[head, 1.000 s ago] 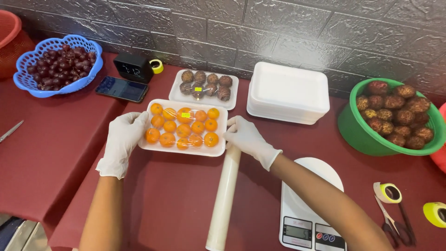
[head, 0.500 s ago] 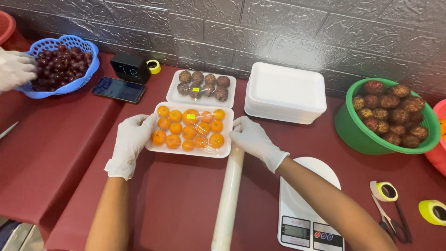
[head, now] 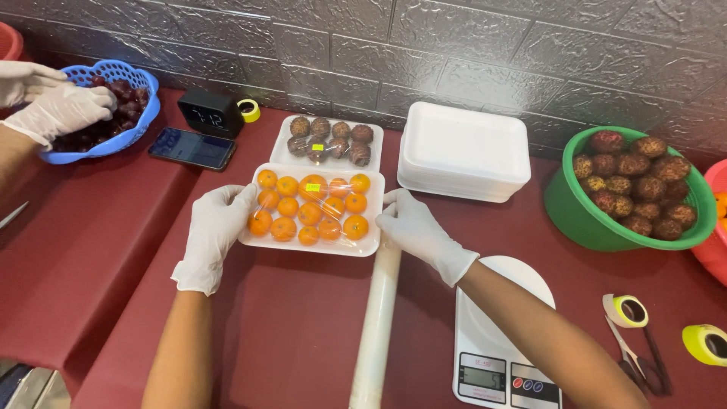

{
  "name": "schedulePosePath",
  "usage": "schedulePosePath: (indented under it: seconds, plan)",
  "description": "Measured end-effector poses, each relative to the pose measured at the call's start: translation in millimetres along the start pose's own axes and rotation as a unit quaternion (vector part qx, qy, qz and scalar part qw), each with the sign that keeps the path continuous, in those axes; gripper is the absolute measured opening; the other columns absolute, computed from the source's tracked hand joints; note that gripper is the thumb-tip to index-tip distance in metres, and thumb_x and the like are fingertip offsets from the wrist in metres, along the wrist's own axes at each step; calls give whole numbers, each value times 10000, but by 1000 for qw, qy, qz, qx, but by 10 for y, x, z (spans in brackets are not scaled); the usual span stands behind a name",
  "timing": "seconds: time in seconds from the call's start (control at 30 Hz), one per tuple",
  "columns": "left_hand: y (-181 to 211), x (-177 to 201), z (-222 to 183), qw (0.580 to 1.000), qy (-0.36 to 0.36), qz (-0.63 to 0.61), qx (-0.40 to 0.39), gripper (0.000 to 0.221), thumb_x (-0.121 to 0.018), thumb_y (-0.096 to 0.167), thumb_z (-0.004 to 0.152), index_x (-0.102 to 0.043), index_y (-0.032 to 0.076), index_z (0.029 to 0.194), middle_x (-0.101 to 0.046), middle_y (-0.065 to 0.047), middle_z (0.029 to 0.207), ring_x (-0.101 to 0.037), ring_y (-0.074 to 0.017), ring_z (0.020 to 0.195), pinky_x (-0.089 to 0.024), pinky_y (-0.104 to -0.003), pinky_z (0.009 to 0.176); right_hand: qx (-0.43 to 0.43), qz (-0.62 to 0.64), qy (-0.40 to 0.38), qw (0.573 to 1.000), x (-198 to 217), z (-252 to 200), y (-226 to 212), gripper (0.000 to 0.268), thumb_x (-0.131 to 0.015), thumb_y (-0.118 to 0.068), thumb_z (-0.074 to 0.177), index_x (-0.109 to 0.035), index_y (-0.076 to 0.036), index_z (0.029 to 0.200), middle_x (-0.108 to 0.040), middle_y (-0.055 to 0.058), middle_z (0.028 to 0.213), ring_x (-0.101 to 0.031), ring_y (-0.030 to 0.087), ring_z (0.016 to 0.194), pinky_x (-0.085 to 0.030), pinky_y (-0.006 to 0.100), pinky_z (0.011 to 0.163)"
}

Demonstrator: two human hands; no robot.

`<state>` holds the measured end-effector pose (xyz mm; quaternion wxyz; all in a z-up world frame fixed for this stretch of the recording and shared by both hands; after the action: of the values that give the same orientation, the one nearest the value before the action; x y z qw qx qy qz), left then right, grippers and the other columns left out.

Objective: Weighing a tray of oranges and applying a handwritten label to the plastic wrap.

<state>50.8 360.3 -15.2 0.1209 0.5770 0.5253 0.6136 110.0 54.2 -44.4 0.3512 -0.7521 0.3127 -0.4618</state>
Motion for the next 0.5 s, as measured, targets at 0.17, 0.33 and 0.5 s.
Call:
schedulePosePath:
  seconds: [0.17, 0.33, 0.5]
  plan:
    - [-12, 119, 54, 1000, 20, 11, -2, 387, -617, 425, 994, -785, 127, 1175, -755, -158, 1105, -665, -353, 1179, -492, -520, 1022, 5, 145, -5, 989, -215, 101, -41, 578, -607, -68, 813, -524, 90, 1363, -696, 199, 997, -741, 277, 920, -687, 377, 766]
    - [-67, 115, 72, 1000, 30, 7, 2, 388, -624, 402, 1006, -779, 94, 1184, -743, -195, 1138, -661, -376, 1181, -508, -528, 995, -3, 157, -35, 987, -384, 288, 213, 601, -623, -57, 839, -475, 103, 1399, -672, 237, 1075, -734, 304, 1002, -661, 399, 863]
    - [-160, 25, 158, 1000, 28, 7, 7, 377, -630, 416, 1001, -780, 123, 1184, -746, -164, 1136, -669, -352, 1167, -517, -527, 986, -24, 48, -72, 996, -364, 190, 198, 639, -606, -134, 857, -450, 32, 1453, -704, 178, 1094, -777, 261, 945, -662, 376, 856]
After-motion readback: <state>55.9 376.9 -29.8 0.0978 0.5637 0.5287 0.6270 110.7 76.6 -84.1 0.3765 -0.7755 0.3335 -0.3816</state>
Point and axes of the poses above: each hand's wrist, its own z-axis towards the middle knuckle, its own x-axis out of the back of the hand, y = z × x, the point moved 9 cm from there along z, towards the middle knuckle
